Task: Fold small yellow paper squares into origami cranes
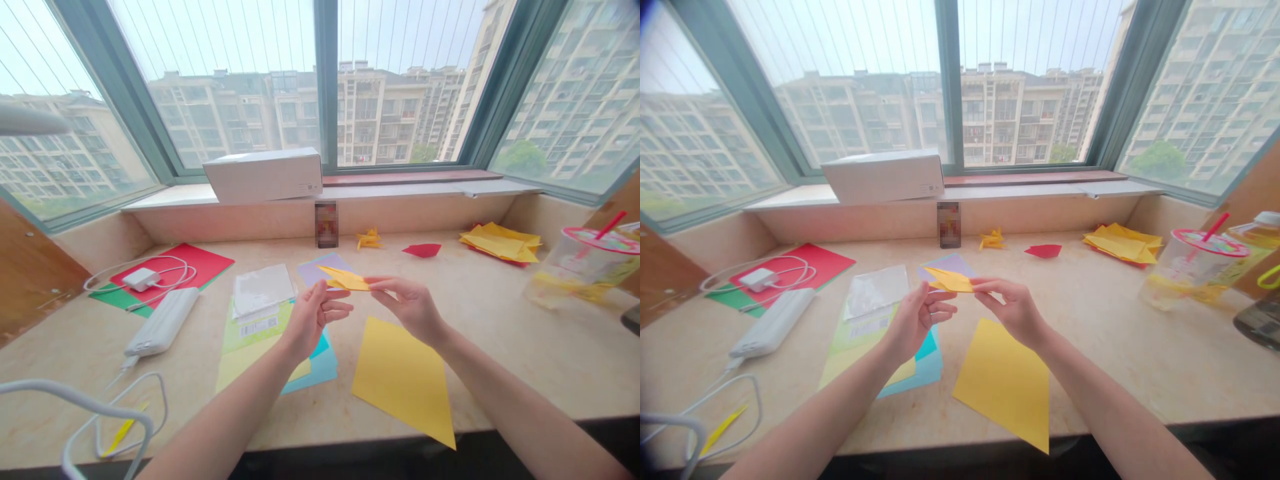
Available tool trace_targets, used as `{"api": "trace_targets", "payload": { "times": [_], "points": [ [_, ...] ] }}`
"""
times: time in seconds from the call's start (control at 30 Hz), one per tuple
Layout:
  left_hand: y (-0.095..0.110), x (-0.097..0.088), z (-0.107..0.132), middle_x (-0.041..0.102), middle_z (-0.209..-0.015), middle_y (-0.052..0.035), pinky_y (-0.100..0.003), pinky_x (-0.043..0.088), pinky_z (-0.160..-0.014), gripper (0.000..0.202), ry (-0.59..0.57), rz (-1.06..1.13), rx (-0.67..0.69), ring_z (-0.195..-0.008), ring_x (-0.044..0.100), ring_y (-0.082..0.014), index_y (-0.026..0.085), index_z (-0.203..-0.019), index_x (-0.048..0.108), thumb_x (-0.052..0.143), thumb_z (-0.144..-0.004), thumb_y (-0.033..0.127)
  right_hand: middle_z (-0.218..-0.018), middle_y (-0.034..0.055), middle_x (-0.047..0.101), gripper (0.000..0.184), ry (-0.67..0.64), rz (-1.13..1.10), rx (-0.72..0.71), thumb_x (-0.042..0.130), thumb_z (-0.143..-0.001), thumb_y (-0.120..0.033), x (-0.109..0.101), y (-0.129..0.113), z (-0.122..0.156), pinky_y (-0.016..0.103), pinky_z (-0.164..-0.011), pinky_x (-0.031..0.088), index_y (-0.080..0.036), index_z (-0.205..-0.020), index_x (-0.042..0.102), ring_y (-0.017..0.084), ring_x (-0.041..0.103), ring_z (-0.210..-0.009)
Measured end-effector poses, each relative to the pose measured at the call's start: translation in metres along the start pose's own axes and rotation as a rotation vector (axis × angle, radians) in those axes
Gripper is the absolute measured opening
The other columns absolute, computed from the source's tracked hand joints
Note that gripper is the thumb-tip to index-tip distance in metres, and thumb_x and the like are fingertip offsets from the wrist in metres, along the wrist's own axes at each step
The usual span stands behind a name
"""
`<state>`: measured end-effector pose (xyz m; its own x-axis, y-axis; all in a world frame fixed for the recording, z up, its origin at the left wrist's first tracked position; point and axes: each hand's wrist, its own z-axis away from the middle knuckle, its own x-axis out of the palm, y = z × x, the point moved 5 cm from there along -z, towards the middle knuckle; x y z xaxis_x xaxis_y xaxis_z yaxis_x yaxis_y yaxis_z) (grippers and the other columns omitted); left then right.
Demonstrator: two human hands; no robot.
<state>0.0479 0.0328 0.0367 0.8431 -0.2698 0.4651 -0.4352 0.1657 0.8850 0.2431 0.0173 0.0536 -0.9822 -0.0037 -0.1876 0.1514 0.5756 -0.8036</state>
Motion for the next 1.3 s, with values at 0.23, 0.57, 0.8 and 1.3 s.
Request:
{"api": "trace_targets", "payload": {
  "times": [0.23,0.57,0.8,1.3],
  "points": [
    [0.007,-0.004,-0.002,0.076,-0.105,-0.0129,-0.035,0.057,-0.085,0.041,0.031,0.082,0.141,-0.097,0.072,-0.0243,0.012,-0.107,0.070,0.075,-0.081,0.044,-0.120,0.0077,0.073,0.019,-0.168,0.246,-0.243,0.063,-0.091,-0.015,0.008,-0.010,0.006,0.038,-0.092,0.058,-0.025,-0.099,0.077,0.022,0.071,-0.107],
    [0.000,-0.006,-0.004,0.078,-0.100,-0.0109,-0.041,0.053,-0.095,0.036,0.088,-0.116,0.197,-0.097,0.072,-0.0258,0.012,-0.101,0.075,0.077,-0.079,0.041,-0.127,0.0108,0.069,0.039,-0.137,0.218,0.074,0.068,-0.088,-0.032,0.002,-0.001,0.001,0.042,-0.094,0.055,-0.023,-0.126,0.064,0.025,0.070,-0.106],
    [-0.014,0.003,0.001,0.078,-0.091,-0.0116,-0.044,0.059,-0.087,0.048,-0.017,-0.161,0.083,-0.091,0.074,-0.0289,0.011,-0.101,0.075,0.078,-0.075,0.051,-0.093,0.0063,0.077,0.033,-0.330,0.149,0.377,0.062,-0.089,-0.048,0.015,0.012,0.003,0.032,-0.072,0.053,-0.018,-0.097,0.076,0.022,0.070,-0.084],
    [-0.001,-0.007,0.000,0.078,-0.086,-0.0128,-0.041,0.061,-0.073,0.039,0.129,-0.281,0.187,-0.082,0.075,-0.0303,0.011,-0.087,0.075,0.076,-0.078,0.049,-0.061,0.0019,0.070,0.033,-0.311,0.102,0.485,0.062,-0.091,-0.046,0.001,0.017,0.001,0.026,-0.050,0.044,-0.016,-0.091,0.075,0.016,0.063,-0.054]
  ]
}}
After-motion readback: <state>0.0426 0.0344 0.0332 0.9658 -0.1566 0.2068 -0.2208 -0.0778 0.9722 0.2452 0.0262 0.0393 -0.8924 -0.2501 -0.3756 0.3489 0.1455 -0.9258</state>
